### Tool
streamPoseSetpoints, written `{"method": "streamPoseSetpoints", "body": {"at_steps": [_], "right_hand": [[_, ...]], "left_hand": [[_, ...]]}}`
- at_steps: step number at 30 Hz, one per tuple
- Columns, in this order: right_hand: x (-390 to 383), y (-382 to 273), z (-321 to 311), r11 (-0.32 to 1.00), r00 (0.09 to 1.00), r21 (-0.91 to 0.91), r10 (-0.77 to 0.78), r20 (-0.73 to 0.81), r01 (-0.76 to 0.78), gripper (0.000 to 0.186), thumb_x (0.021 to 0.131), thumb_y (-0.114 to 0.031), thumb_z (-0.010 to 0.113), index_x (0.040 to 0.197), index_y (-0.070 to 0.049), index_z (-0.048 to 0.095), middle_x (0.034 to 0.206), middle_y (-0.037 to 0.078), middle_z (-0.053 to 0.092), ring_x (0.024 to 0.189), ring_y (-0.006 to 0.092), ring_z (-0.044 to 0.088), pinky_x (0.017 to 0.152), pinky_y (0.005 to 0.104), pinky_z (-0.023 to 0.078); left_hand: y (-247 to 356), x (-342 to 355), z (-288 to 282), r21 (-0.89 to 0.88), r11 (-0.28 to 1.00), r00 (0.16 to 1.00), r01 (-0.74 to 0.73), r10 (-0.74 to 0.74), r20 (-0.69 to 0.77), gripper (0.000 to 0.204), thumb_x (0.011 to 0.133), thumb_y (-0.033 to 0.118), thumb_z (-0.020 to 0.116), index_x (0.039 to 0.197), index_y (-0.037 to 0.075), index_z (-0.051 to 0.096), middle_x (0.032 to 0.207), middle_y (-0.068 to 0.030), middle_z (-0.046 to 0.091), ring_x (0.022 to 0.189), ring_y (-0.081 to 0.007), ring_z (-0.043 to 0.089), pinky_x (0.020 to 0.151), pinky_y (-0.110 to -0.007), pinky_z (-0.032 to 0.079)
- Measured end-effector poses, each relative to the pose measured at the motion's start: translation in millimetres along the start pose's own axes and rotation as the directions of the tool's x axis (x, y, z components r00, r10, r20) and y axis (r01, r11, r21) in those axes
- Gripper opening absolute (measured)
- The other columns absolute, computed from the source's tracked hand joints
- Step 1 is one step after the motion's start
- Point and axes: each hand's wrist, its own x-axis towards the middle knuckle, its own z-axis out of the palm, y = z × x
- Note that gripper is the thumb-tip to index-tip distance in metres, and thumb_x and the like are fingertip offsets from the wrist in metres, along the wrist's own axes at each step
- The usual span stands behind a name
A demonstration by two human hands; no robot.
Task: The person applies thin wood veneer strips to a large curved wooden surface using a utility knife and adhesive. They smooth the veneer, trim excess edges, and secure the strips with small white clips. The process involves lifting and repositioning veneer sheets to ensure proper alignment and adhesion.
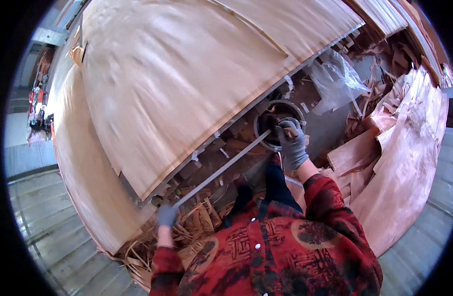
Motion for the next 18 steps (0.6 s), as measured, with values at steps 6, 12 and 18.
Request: {"method": "streamPoseSetpoints", "body": {"at_steps": [6, 12, 18], "right_hand": [[-11, -46, 0, 0.863, 0.879, -0.249, -0.357, 0.317, 0.440, 0.032, 0.069, -0.006, 0.060, 0.101, -0.012, 0.062, 0.102, 0.013, 0.059, 0.090, 0.0329, 0.057, 0.076, 0.0399, 0.046], [-36, -48, 8, 0.776, 0.797, -0.464, -0.082, 0.598, 0.428, 0.046, 0.070, -0.006, 0.057, 0.115, -0.010, 0.056, 0.101, 0.019, 0.058, 0.081, 0.0382, 0.058, 0.070, 0.0449, 0.048], [-51, -195, 54, 0.929, 0.267, 0.297, -0.236, 0.934, -0.219, 0.051, 0.081, -0.013, 0.063, 0.128, -0.004, 0.045, 0.113, 0.014, 0.057, 0.093, 0.0186, 0.057, 0.081, 0.0300, 0.046]], "left_hand": [[-246, -113, 73, 0.144, 0.884, 0.874, 0.444, -0.463, 0.147, 0.032, 0.077, 0.028, 0.056, 0.088, 0.000, 0.067, 0.091, -0.0213, 0.065, 0.088, -0.0340, 0.064, 0.076, -0.043, 0.050], [-112, -69, 53, -0.136, 0.951, 0.912, -0.277, 0.305, 0.275, 0.035, 0.078, 0.034, 0.049, 0.077, 0.003, 0.065, 0.082, -0.0199, 0.063, 0.075, -0.0361, 0.062, 0.068, -0.044, 0.047], [59, -105, -86, -0.665, 0.594, 0.733, -0.453, 0.673, 0.102, 0.024, 0.081, 0.028, 0.050, 0.076, 0.007, 0.061, 0.068, -0.0119, 0.061, 0.059, -0.0266, 0.061, 0.059, -0.037, 0.047]]}}
